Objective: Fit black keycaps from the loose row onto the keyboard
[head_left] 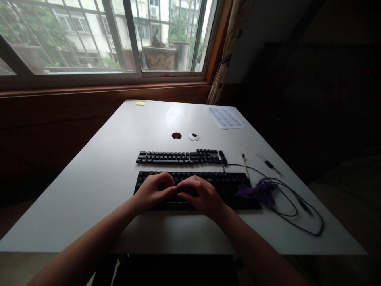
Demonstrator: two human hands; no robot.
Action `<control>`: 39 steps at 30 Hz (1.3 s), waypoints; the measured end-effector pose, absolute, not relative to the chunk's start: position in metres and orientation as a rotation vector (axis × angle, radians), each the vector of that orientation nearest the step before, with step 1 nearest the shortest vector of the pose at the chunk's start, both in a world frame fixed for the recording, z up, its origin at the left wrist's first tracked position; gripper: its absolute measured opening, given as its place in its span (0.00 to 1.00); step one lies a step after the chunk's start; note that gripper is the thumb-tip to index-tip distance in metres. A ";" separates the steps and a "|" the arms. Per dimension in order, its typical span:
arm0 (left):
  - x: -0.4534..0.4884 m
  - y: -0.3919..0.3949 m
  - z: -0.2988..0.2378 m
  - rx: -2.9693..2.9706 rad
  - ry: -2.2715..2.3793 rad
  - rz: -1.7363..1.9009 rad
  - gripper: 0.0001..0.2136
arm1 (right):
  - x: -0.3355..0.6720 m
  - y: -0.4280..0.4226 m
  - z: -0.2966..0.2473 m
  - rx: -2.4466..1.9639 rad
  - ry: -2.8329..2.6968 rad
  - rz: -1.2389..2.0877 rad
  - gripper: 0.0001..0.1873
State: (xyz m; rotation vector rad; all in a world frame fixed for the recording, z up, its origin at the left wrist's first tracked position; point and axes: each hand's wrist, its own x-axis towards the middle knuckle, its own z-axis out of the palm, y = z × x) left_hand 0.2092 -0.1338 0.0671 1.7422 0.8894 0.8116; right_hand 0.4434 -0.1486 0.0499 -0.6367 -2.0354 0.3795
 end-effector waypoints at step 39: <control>0.204 -0.132 0.060 1.441 0.753 0.917 0.14 | 0.446 -0.151 0.052 -0.755 -1.859 0.480 0.17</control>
